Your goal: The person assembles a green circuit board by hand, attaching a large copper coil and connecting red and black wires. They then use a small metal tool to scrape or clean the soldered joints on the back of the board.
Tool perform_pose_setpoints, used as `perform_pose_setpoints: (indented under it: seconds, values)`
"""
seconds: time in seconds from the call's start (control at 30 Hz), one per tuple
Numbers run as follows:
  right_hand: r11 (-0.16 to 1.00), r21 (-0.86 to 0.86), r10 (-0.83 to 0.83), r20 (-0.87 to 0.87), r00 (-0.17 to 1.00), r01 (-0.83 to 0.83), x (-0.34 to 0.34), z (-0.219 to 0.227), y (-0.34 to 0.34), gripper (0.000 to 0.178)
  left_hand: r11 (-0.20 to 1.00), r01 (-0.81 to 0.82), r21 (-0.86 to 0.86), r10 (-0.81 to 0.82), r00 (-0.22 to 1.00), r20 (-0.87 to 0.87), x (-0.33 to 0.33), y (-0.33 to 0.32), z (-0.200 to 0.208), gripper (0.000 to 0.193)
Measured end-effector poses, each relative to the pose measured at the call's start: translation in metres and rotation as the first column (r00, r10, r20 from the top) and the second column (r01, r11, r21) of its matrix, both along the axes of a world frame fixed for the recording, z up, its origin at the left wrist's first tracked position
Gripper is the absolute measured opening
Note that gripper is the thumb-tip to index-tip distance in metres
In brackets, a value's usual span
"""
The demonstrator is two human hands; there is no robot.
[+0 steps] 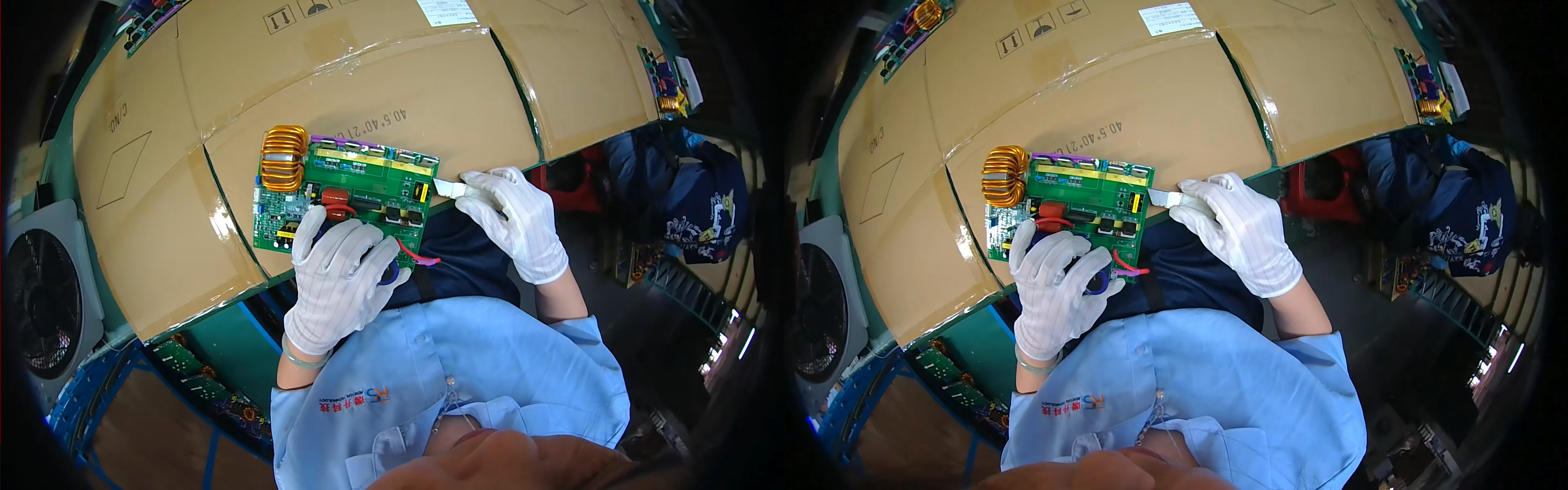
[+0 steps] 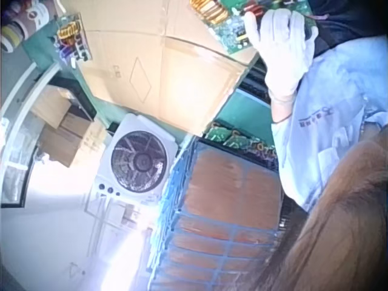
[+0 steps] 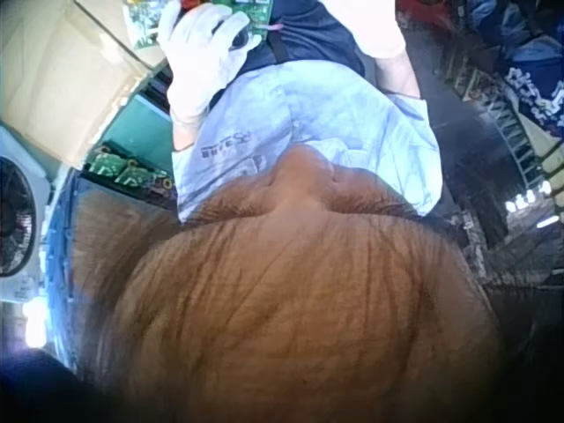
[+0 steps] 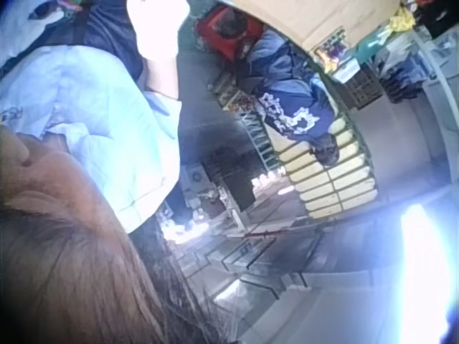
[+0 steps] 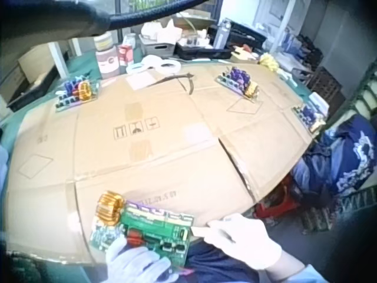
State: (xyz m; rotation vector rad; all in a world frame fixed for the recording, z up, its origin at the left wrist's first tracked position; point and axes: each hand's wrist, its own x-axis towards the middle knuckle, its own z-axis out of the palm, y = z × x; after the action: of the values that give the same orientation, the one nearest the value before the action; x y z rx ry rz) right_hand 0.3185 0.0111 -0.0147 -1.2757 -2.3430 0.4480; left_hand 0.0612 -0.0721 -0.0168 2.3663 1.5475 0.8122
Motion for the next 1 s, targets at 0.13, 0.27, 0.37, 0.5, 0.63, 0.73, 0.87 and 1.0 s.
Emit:
perform_pose_setpoints:
  seconds: [0.13, 0.27, 0.37, 0.5, 0.63, 0.73, 0.87, 1.0]
  values:
    - [1.000, 0.023, 0.015, 0.009, 1.000, -0.016, -0.001, -0.001, 0.002, 0.032, 1.000, -0.021, 0.004, 0.021, 1.000, 0.010, 0.002, -0.002, 0.000, 0.047]
    - [1.000, 0.021, 0.017, 0.018, 1.000, -0.018, -0.002, -0.001, 0.002, 0.030, 1.000, -0.022, 0.015, 0.022, 1.000, 0.020, 0.001, -0.003, -0.002, 0.050]
    - [1.000, 0.017, 0.020, 0.042, 0.999, -0.021, -0.002, -0.001, 0.001, 0.029, 1.000, -0.025, 0.014, 0.024, 0.999, 0.025, 0.001, -0.004, -0.003, 0.050]
    - [1.000, 0.000, 0.024, 0.044, 0.999, -0.024, -0.003, -0.002, 0.001, 0.029, 0.999, -0.019, 0.029, 0.018, 0.999, 0.036, 0.000, -0.004, -0.006, 0.046]
    - [0.998, 0.056, 0.020, 0.047, 0.999, -0.022, -0.004, -0.006, -0.001, 0.029, 0.999, 0.009, 0.046, -0.011, 0.999, 0.050, -0.002, -0.003, -0.010, 0.037]
    - [0.997, 0.074, 0.001, 0.042, 0.999, -0.004, -0.007, -0.009, -0.002, 0.029, 1.000, 0.017, 0.022, -0.018, 0.998, 0.060, -0.003, -0.002, -0.006, 0.035]
    - [0.992, 0.120, 0.019, 0.058, 0.998, -0.026, -0.008, -0.014, 0.001, 0.036, 1.000, 0.025, 0.015, -0.026, 0.996, 0.081, -0.004, -0.001, -0.007, 0.034]
    - [0.996, 0.033, 0.069, 0.280, 0.958, -0.082, -0.015, 0.004, 0.006, 0.050, 0.999, 0.023, 0.023, -0.025, 0.995, 0.092, -0.006, -0.003, -0.008, 0.033]
